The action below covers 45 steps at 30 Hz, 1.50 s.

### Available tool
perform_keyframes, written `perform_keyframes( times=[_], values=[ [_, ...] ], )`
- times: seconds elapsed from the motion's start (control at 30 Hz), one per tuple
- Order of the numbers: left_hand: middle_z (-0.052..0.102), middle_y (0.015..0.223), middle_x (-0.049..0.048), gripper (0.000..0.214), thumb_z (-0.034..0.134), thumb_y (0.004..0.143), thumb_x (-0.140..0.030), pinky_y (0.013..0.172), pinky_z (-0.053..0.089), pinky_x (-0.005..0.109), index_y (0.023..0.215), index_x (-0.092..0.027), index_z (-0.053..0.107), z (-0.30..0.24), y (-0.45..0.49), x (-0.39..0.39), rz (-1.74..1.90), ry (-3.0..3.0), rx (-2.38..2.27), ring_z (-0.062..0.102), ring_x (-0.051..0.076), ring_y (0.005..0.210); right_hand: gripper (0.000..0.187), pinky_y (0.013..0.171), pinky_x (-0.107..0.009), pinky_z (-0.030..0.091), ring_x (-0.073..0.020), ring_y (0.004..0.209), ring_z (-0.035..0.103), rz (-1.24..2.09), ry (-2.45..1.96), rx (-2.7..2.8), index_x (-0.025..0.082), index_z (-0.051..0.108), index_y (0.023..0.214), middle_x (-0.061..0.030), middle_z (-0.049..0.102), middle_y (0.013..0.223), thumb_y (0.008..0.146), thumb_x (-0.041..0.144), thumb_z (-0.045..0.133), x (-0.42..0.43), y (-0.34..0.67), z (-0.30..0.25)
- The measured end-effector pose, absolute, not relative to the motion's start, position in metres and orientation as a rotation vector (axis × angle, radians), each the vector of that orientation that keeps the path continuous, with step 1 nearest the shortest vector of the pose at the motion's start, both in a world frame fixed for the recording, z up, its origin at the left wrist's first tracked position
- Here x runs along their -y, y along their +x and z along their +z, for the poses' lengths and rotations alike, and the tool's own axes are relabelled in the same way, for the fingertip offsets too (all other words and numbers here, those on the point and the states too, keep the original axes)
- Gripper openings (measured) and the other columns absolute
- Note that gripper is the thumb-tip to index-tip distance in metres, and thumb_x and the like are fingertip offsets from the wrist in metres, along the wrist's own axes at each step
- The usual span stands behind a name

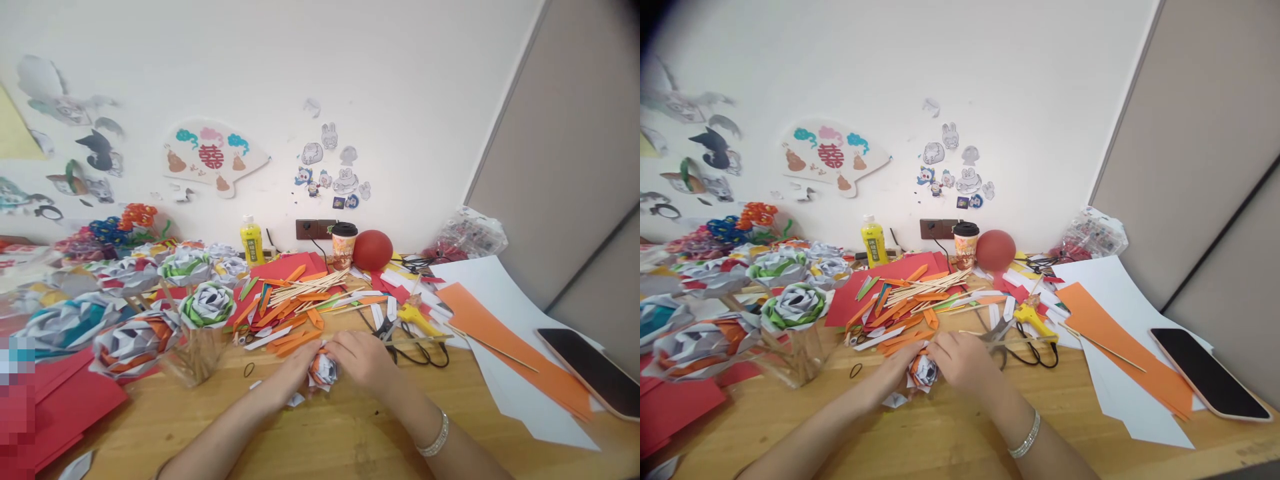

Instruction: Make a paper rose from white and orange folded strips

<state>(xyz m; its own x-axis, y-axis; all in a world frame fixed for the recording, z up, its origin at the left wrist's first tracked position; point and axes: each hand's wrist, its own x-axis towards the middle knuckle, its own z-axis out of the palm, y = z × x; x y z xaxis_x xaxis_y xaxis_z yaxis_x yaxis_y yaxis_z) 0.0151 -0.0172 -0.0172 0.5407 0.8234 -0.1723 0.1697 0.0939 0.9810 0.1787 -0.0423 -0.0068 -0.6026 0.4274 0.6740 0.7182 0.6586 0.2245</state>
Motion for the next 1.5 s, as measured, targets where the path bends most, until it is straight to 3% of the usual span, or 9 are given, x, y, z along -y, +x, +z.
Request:
perform_keyframes(
  times=[0.13,0.53,0.97,1.5],
  values=[
    [0.051,0.059,0.0002,0.038,0.035,0.077,-0.052,0.052,0.038,0.026,0.068,-0.019,0.05,-0.021,0.015,0.016,0.601,1.418,-0.955,0.047,0.015,0.055,0.017,0.054,-0.026,0.038,-0.0139,0.064,0.052,-0.643,-0.911,2.31,0.014,0.056,0.086,-0.0034,0.058,0.071,0.088,0.019,0.04,0.042,0.178,-0.007],
    [0.052,0.061,0.0009,0.037,0.035,0.077,-0.054,0.052,0.037,0.026,0.069,-0.02,0.048,-0.008,0.015,0.022,0.577,1.42,-0.977,0.047,0.015,0.054,0.017,0.055,-0.027,0.036,-0.014,0.064,0.051,-0.598,-0.953,2.306,0.015,0.055,0.085,-0.0022,0.057,0.07,0.089,0.02,0.039,0.04,0.177,-0.011],
    [0.051,0.063,0.0012,0.041,0.034,0.077,-0.056,0.042,0.035,0.022,0.073,-0.018,0.047,-0.013,0.015,0.018,0.598,1.415,-0.906,0.049,0.014,0.055,0.019,0.057,-0.025,0.039,-0.0133,0.067,0.053,-0.492,-0.97,2.273,0.016,0.056,0.088,-0.0034,0.058,0.075,0.09,0.023,0.038,0.039,0.178,-0.014],
    [0.056,0.057,0.0021,0.041,0.038,0.077,-0.053,0.043,0.034,0.022,0.069,-0.016,0.052,-0.007,0.016,0.023,0.611,1.261,-0.858,0.049,0.013,0.048,0.025,0.055,-0.024,0.04,-0.0141,0.063,0.053,-0.576,-0.982,2.085,0.014,0.058,0.081,-0.0052,0.057,0.069,0.089,0.026,0.038,0.047,0.181,0.002]
  ],
)
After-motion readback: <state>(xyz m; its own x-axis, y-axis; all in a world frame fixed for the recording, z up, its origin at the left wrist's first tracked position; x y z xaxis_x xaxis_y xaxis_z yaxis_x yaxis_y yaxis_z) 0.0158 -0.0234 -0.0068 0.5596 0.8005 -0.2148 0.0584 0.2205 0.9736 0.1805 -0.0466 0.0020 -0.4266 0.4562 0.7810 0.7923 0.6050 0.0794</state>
